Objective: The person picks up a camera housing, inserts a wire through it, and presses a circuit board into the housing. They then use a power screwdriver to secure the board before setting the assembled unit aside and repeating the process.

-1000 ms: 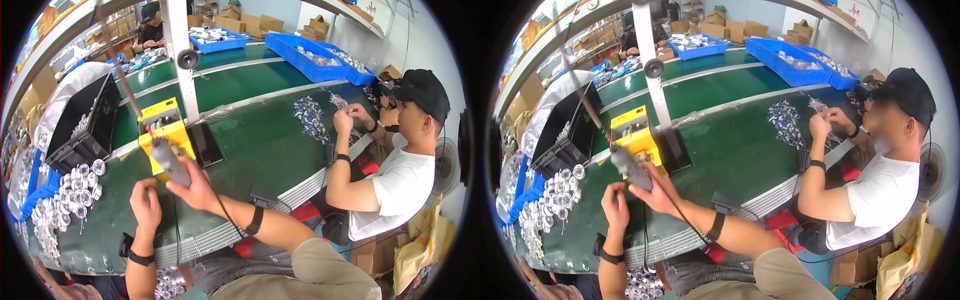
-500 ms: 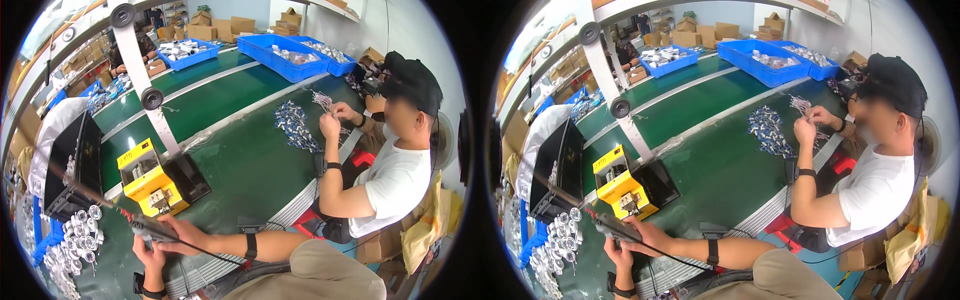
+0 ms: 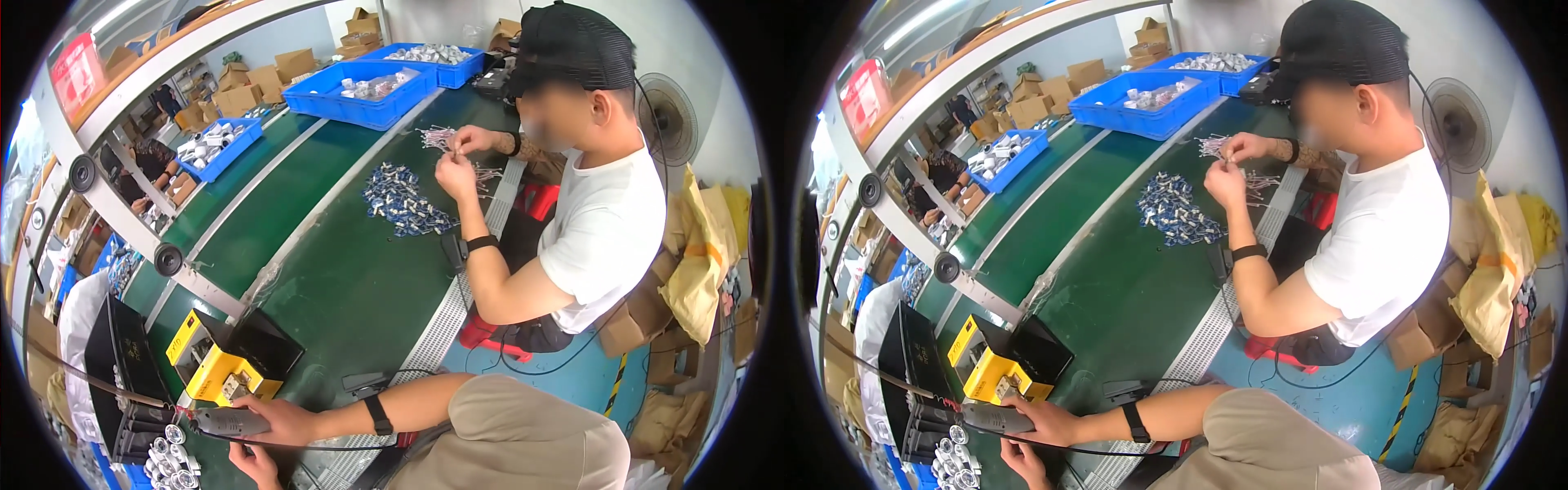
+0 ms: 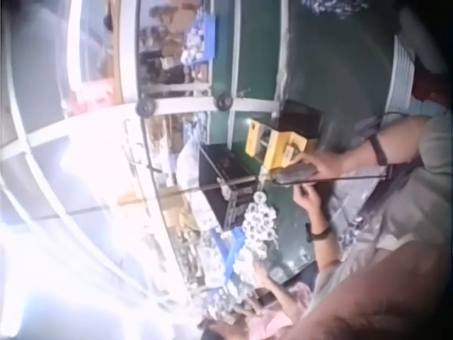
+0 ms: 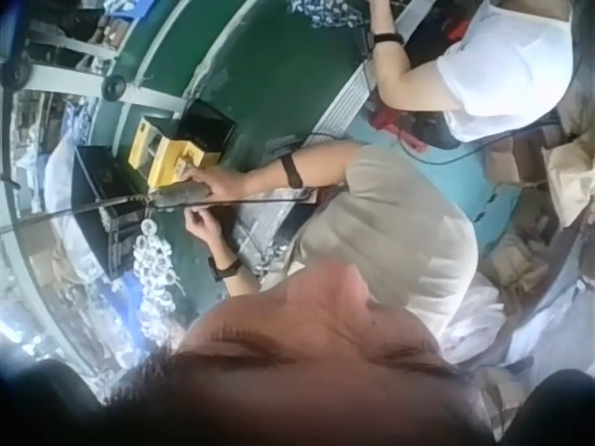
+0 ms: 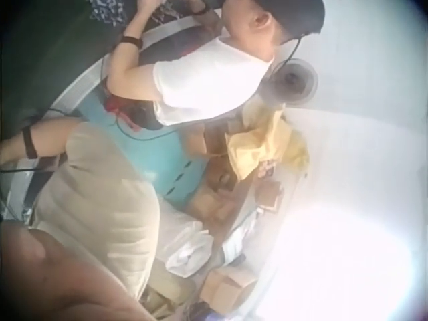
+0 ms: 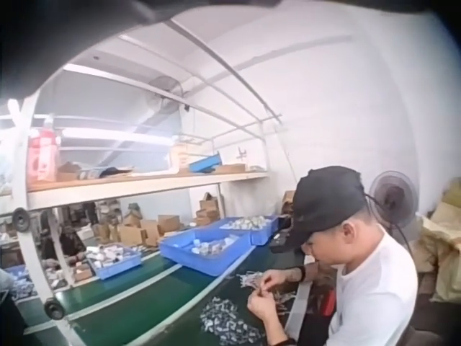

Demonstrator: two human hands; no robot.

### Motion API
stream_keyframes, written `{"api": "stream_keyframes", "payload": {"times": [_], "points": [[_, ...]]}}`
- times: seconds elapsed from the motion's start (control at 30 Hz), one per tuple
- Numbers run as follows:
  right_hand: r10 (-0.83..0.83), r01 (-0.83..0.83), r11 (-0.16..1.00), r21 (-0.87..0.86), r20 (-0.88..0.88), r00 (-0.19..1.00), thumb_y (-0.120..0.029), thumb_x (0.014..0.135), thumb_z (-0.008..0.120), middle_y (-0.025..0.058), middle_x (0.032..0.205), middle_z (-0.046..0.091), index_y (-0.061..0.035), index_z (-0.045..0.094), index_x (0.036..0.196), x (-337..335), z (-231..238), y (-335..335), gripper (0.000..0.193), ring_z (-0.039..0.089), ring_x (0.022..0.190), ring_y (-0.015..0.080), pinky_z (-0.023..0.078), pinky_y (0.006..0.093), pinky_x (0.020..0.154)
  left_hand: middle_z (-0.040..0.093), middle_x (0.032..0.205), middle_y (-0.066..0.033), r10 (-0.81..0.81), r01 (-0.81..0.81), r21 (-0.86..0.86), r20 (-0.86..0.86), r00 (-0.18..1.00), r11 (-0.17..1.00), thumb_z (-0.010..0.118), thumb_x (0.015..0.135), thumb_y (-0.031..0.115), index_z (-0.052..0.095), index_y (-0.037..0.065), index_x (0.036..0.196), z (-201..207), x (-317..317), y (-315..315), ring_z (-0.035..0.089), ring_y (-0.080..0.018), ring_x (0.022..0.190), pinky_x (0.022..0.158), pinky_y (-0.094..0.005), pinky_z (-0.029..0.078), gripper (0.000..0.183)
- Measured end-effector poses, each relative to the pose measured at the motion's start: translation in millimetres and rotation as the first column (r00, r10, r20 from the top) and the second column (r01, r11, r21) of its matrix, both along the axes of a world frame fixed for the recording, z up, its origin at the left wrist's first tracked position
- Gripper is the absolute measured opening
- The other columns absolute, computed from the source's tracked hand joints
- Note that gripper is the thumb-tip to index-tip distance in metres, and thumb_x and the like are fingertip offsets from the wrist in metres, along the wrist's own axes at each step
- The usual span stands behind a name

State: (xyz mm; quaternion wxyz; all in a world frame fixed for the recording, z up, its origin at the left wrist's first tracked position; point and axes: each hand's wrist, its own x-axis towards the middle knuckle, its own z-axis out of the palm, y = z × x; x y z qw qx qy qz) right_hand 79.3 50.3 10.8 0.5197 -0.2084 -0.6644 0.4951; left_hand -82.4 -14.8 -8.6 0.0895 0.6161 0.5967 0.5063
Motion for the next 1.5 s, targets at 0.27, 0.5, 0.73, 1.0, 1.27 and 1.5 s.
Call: {"api": "stream_keyframes", "payload": {"times": [0.27,0.5,0.73,1.0,1.27,1.5], "points": [[0.054,-0.048,0.997,0.062,-0.107,0.993,-0.034,0.083,0.071,0.0142,0.095,0.061,-0.0124,0.04,0.13,-2,0,-1,0.06,0.063,0.089,0.0334,0.048,0.038,0.076,0.062,0.077,-0.0098,-0.166,0.17,0.039,-0.087,0.982,0.985,0.056,0.092,0.015,0.058,-0.007,0.093,6,-2,9,0.055,-0.0151,0.07,0.065,-0.0301,0.047,0.023],[0.136,-0.135,0.991,-0.012,0.084,0.987,-0.04,0.082,0.072,0.0155,0.093,0.063,-0.0107,0.043,0.127,13,27,-6,0.061,0.066,0.086,0.0321,0.049,0.0388,0.073,0.06,0.099,-0.0152,-0.243,0.246,-0.065,0.043,0.969,0.967,0.061,0.085,0.017,0.056,-0.003,0.101,-19,-14,0,0.06,-0.0248,0.091,0.079,-0.038,0.048,0.025],[-0.593,0.589,0.76,0.272,-0.077,0.801,-0.023,0.086,0.067,0.012,0.103,0.057,-0.001,0.056,0.106,83,82,79,0.031,0.054,0.101,0.0231,0.043,0.0346,0.091,0.061,0.075,-0.0114,-0.173,0.173,-0.104,0.015,0.985,0.979,0.068,0.077,0.005,0.059,0.0,0.082,21,19,0,0.061,-0.0241,0.064,0.061,-0.0315,0.048,0.012],[-0.436,0.304,0.895,0.326,0.782,0.446,-0.05,0.071,0.076,0.0202,0.114,0.061,-0.0047,0.062,0.114,163,-6,188,0.064,0.058,0.108,0.0372,0.047,0.0428,0.092,0.062,0.067,-0.0102,-0.269,0.261,-0.087,-0.104,0.957,0.961,0.064,0.077,0.005,0.061,0.002,0.073,33,17,-7,0.062,-0.0245,0.062,0.059,-0.0317,0.048,0.006],[-0.003,0.123,0.9,-0.417,0.276,0.961,-0.015,0.089,0.066,0.0042,0.093,0.067,-0.0019,0.064,0.095,134,3,69,0.014,0.062,0.086,0.0098,0.05,0.026,0.076,0.058,0.121,-0.0116,-0.464,0.583,-0.303,0.383,0.799,0.754,0.063,0.085,0.003,0.054,0.001,0.125,25,56,-13,0.062,-0.0204,0.097,0.083,-0.0322,0.052,0.04],[-0.203,0.233,0.838,-0.494,0.113,0.973,-0.014,0.094,0.059,0.0056,0.098,0.061,-0.0011,0.058,0.108,89,-8,-34,0.019,0.06,0.089,0.0121,0.049,0.0261,0.08,0.044,0.136,-0.0143,-0.344,0.82,-0.152,0.855,0.389,0.552,0.051,0.095,0.001,0.022,0.002,0.146,32,101,-4,0.05,-0.0252,0.121,0.098,-0.0381,0.05,0.059]]}}
